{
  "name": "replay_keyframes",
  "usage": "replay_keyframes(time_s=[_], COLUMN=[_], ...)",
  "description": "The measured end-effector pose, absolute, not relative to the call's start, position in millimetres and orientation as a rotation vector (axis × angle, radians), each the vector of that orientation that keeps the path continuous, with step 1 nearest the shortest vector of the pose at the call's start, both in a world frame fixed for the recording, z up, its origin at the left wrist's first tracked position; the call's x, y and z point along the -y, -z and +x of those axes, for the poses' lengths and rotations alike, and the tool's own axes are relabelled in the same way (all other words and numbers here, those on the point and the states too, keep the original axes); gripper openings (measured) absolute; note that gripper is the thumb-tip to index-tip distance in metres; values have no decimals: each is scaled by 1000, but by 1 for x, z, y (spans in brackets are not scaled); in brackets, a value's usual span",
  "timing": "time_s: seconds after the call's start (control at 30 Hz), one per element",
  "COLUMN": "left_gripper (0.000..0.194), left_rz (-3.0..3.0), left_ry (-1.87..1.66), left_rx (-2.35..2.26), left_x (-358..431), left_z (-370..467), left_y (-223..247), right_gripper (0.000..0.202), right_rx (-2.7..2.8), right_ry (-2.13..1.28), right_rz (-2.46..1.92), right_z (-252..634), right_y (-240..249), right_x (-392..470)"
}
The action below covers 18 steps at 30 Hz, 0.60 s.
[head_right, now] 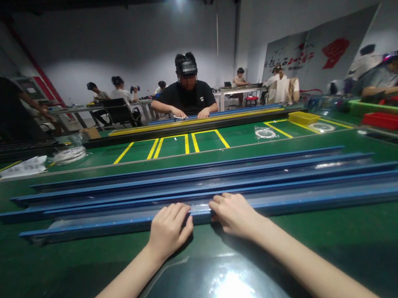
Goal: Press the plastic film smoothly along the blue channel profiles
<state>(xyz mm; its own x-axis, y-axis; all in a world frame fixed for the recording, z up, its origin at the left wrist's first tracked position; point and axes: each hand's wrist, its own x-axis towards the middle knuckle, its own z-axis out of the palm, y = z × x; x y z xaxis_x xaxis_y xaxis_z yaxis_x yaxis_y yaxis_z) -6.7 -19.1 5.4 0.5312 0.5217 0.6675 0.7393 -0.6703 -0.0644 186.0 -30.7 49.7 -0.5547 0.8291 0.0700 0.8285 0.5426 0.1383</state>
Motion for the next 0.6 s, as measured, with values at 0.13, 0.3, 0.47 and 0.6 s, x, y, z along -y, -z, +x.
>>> replay_keyframes(time_s=[0.13, 0.3, 0.47, 0.6], left_gripper=[17, 23, 28, 31], left_rz=[-2383, -2350, -2339, -2354], left_ry=[925, 860, 793, 758], left_rx=[1008, 1086, 1180, 1207], left_x=[20, 18, 16, 14], left_z=[-6, -6, -5, -5], left_y=[-5, -4, -3, -1], right_gripper=[10, 14, 16, 19], right_rx=[-2688, -2581, -2561, -2658], right_ry=[-278, -288, -186, -34], right_rz=[1545, 1686, 1727, 1633], right_z=[210, 238, 250, 251], right_y=[-49, -50, -52, -54], right_x=[35, 38, 34, 29])
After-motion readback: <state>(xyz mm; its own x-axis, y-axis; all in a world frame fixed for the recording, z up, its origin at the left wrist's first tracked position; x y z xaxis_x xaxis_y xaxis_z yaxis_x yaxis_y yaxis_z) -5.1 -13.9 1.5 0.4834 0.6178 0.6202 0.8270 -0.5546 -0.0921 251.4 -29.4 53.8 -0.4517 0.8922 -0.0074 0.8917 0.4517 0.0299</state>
